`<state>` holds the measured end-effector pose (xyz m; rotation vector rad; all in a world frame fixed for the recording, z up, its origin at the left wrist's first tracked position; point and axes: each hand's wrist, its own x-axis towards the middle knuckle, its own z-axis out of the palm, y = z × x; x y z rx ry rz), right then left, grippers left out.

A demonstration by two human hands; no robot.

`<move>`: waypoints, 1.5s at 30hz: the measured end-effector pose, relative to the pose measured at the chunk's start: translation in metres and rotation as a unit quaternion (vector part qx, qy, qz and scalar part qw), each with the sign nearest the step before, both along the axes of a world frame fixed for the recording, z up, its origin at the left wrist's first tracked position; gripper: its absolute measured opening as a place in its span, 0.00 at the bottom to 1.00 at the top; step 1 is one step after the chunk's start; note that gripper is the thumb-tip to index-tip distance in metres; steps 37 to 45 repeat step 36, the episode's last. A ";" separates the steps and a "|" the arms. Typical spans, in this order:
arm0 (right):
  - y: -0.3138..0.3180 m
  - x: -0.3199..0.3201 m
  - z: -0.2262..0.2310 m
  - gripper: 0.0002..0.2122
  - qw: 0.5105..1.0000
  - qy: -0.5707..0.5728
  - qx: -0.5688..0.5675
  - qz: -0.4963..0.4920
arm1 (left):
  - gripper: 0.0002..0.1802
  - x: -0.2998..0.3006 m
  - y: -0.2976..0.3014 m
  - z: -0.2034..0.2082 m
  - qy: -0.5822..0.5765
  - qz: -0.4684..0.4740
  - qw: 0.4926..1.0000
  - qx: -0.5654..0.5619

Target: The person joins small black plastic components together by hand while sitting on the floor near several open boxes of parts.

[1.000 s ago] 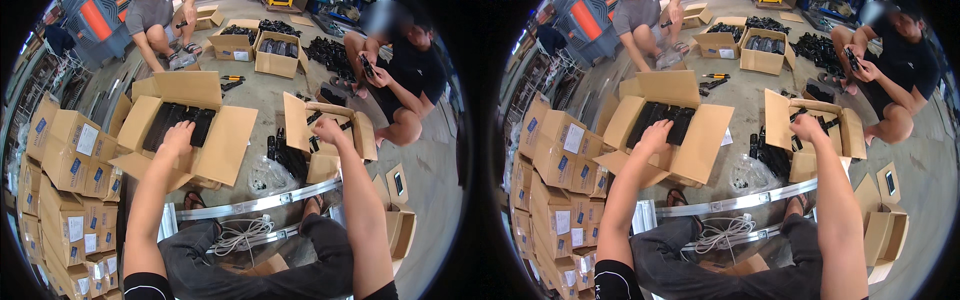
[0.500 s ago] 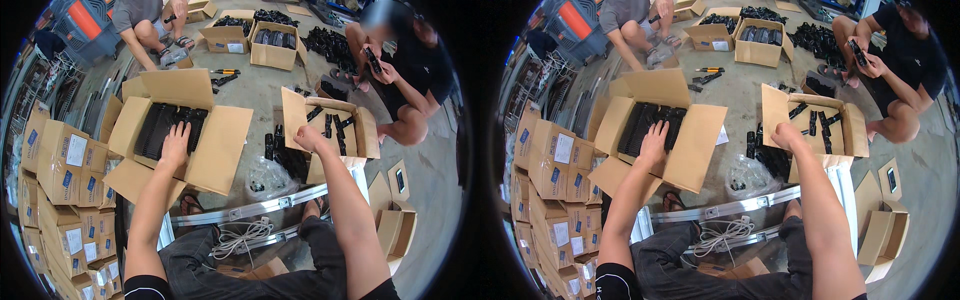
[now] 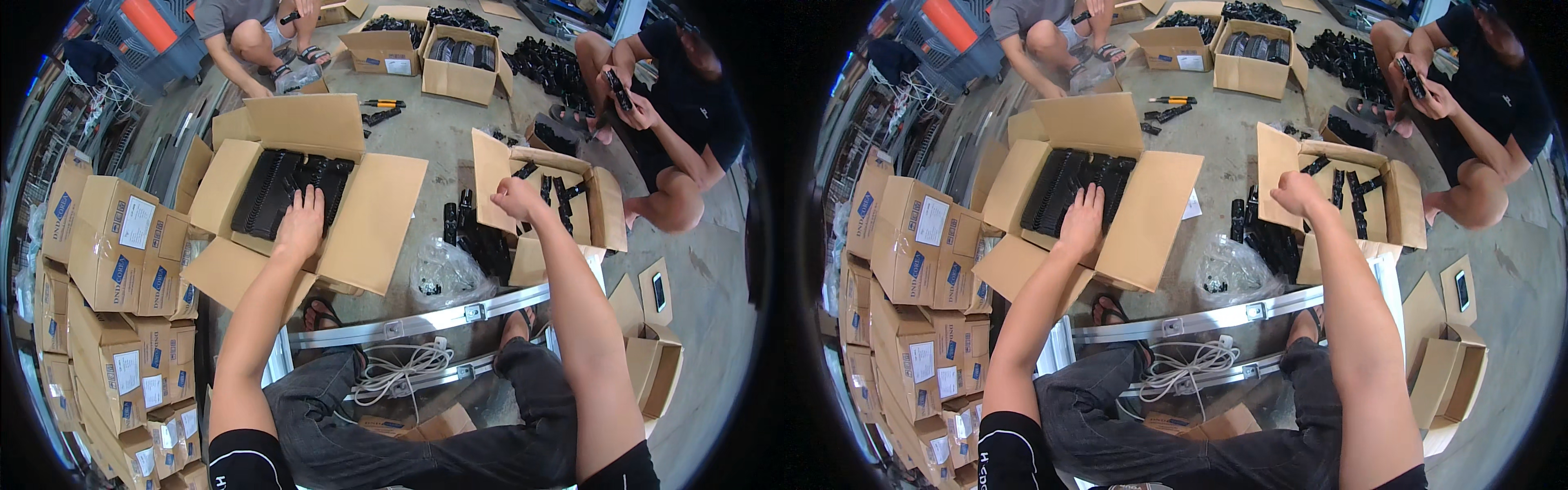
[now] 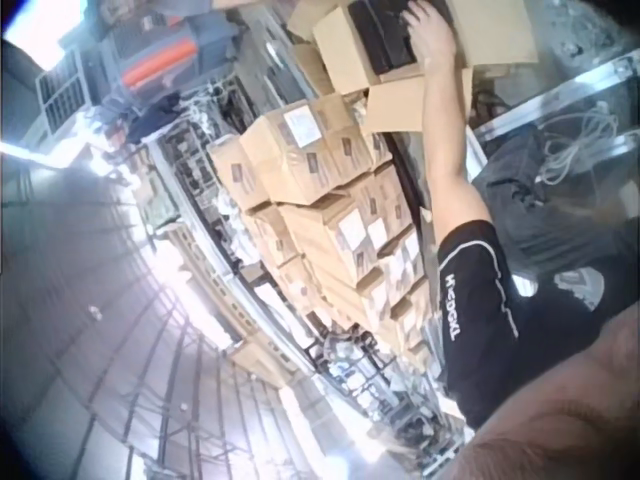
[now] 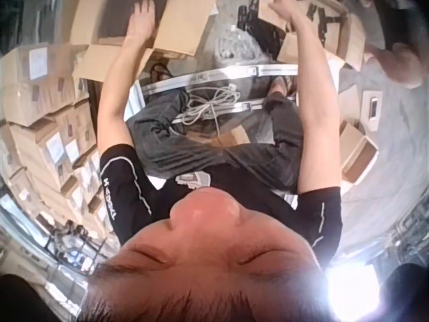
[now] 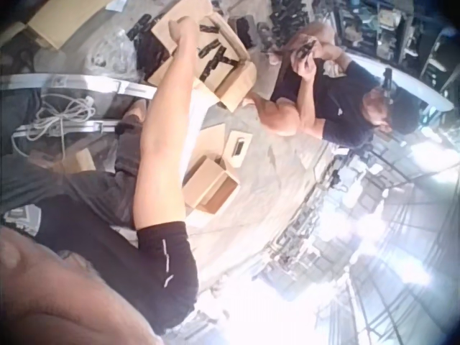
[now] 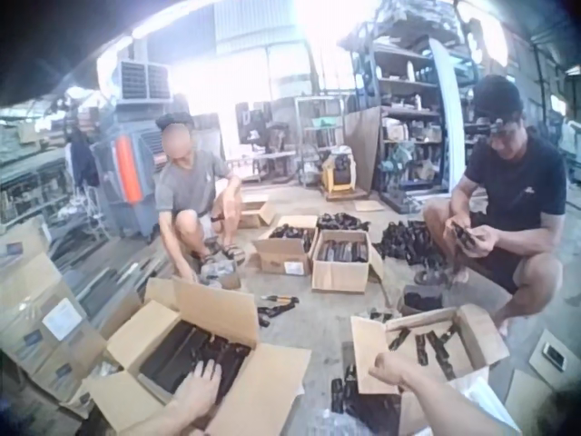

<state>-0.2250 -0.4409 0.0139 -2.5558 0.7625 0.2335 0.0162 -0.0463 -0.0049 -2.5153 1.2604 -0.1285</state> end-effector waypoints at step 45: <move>-0.010 0.006 0.017 0.19 0.999 0.005 0.032 -0.024 | 0.36 -0.026 0.009 -0.001 0.031 0.068 0.994 0.076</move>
